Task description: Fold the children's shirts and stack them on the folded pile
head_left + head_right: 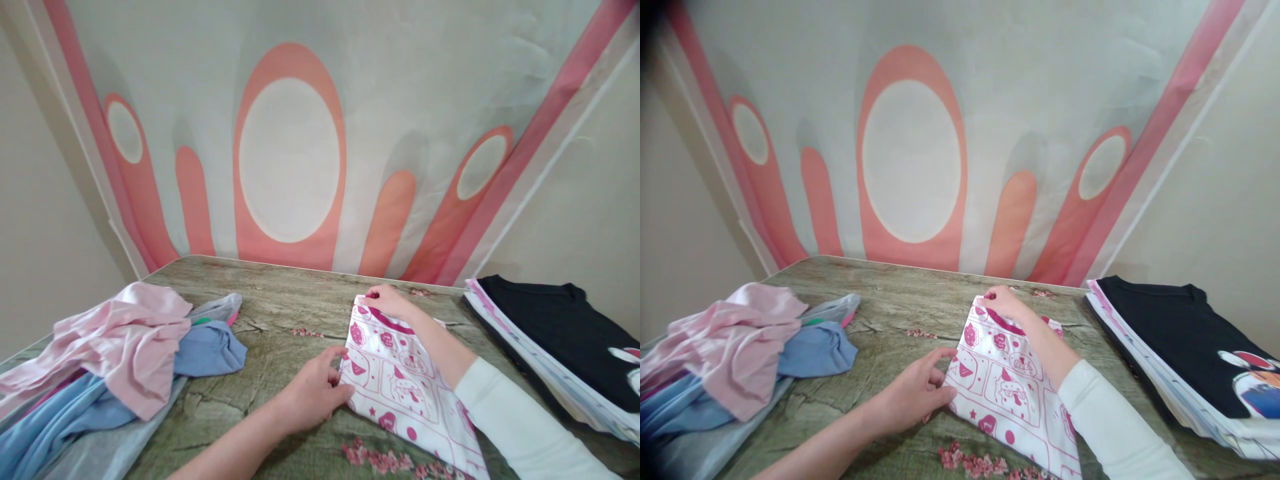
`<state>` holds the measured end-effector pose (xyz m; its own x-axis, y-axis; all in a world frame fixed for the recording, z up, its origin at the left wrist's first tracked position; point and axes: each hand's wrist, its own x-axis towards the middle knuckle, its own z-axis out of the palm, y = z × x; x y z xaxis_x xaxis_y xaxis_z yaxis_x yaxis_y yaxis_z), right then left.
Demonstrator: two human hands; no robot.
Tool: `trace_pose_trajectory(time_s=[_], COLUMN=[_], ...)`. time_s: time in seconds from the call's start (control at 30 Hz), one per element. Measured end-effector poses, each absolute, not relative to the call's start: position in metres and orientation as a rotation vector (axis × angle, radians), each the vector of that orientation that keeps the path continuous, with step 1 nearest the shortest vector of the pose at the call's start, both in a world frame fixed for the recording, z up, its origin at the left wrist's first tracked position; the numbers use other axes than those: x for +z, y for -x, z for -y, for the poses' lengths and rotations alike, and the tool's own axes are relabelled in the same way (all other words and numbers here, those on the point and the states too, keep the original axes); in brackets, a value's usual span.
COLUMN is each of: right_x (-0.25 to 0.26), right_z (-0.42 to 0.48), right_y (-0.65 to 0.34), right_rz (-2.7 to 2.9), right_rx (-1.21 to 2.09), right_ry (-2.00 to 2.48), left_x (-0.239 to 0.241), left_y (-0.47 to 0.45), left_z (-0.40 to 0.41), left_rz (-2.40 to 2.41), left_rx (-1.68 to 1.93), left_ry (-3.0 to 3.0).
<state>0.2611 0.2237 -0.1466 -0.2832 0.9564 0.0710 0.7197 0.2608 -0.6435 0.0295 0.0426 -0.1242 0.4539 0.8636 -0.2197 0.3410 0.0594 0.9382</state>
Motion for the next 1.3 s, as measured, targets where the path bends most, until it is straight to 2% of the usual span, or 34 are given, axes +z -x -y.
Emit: trace_pose_trajectory(time_s=[0.23,0.5,0.7,0.93,1.3], right_x=[-0.155,-0.144,-0.136,-0.131,-0.165], right_z=[-0.214,-0.202,-0.196,-0.197,-0.215], right_y=[-0.257,-0.26,-0.263,-0.264,-0.262], right_rz=[2.017,1.99,2.13,2.015,1.996], right_rx=[0.672,0.927,0.767,0.555,0.521], right_ry=[1.378,1.192,1.241,1.239,1.316], left_x=[-0.125,-0.12,-0.118,-0.121,-0.128], left_y=[-0.03,-0.032,-0.033,-0.032,-0.032], left_z=[-0.042,-0.041,-0.039,-0.04,-0.042], left_rz=[-1.134,-1.119,-1.094,-1.116,-1.139], left_rx=[0.55,0.567,0.547,0.528,0.48], left_ry=[-1.551,-1.563,-1.54,-1.623,-1.613])
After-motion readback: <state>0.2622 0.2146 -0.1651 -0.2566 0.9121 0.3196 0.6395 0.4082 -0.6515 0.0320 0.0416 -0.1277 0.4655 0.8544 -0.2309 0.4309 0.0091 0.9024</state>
